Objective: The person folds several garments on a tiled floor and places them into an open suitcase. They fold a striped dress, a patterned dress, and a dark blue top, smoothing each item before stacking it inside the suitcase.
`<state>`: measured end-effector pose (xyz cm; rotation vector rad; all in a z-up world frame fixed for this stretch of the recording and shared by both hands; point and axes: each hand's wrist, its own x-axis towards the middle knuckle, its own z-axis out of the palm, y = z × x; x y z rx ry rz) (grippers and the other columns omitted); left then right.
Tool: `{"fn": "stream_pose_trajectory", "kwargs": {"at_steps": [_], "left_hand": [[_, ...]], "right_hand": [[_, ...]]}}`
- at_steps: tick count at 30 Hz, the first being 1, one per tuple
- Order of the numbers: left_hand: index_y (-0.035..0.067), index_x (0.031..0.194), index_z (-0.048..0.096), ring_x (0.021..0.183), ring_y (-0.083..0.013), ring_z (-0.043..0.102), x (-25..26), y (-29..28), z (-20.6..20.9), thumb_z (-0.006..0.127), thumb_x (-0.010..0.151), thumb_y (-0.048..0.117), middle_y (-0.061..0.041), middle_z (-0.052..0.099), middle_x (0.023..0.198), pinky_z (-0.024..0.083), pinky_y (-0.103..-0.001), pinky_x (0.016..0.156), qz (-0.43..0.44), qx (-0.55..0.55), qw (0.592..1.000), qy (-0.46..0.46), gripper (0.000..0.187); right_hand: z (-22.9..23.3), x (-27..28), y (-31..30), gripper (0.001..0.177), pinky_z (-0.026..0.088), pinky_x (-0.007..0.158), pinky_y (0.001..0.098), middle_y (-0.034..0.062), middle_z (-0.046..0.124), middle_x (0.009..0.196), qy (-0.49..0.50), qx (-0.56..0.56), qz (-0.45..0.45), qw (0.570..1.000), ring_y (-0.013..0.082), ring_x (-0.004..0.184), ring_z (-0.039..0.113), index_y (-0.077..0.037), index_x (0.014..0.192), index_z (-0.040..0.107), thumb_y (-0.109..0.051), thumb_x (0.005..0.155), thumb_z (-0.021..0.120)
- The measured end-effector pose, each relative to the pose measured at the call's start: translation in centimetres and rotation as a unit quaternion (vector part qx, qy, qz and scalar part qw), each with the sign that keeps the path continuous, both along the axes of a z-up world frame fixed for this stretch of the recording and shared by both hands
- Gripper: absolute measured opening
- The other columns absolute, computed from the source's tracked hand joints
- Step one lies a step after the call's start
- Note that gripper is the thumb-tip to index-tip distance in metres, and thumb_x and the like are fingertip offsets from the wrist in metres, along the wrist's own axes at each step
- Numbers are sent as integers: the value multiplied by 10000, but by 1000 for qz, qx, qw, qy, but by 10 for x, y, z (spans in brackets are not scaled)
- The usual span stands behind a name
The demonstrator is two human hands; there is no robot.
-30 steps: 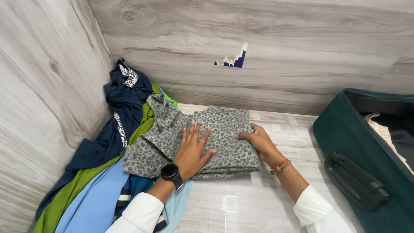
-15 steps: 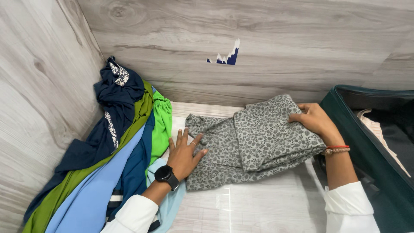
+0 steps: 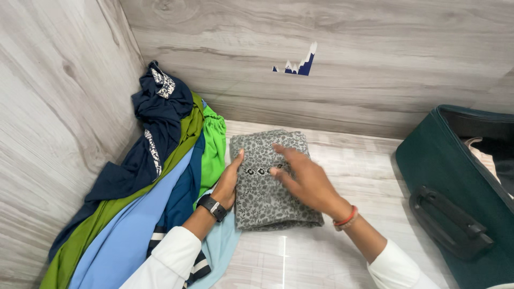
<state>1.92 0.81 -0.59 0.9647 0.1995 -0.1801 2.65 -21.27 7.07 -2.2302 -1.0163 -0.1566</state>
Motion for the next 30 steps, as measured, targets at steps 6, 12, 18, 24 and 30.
{"fn": "stream_pose_trajectory", "kwargs": {"at_steps": [6, 12, 18, 24, 30], "left_hand": [[-21, 1259, 599, 979, -154, 705, 3, 0, -15, 715, 920, 210, -97, 738, 1132, 564, -322, 865, -15, 96, 989, -116, 426], [-51, 1249, 618, 969, -182, 721, 11, 0, -23, 745, 881, 150, -132, 761, 1128, 575, -313, 854, 9, 206, 975, -86, 438], [-14, 1510, 337, 1249, -318, 588, 3, 0, -14, 790, 819, 207, -244, 525, 1432, 491, -377, 1010, 229, 495, 822, -165, 855], [62, 1612, 205, 1529, -474, 138, -16, -19, 7, 648, 916, 524, -308, 160, 1660, 129, -602, 1213, 117, 678, 636, -349, 946], [177, 1621, 238, 1551, -451, 22, -33, -40, -1, 397, 960, 716, -276, 107, 1662, 0, -716, 1168, -129, 765, 550, -309, 867]], "right_hand": [[-23, -9, 10, 645, 289, 1180, 547, 235, 421, 1541, -85, -108, -39, 990, 402, 1449, 375, -23, 1478, 442, -410, 979, 573], [-30, 4, 0, 638, 182, 1198, 593, 222, 351, 1608, -131, -98, -103, 981, 384, 1526, 238, -69, 1518, 412, -435, 1000, 491], [-54, 14, 3, 666, 158, 1154, 644, 240, 315, 1590, -61, -180, -118, 975, 391, 1508, 210, -79, 1496, 429, -508, 995, 520], [-49, 41, -28, 774, 504, 938, 496, 290, 563, 1351, -71, -69, -229, 968, 394, 1204, 590, 75, 1413, 488, -549, 960, 540], [-54, 65, -51, 697, 588, 635, 392, 185, 751, 798, 137, -47, -315, 938, 290, 695, 751, 96, 1209, 645, -556, 965, 613]]}}
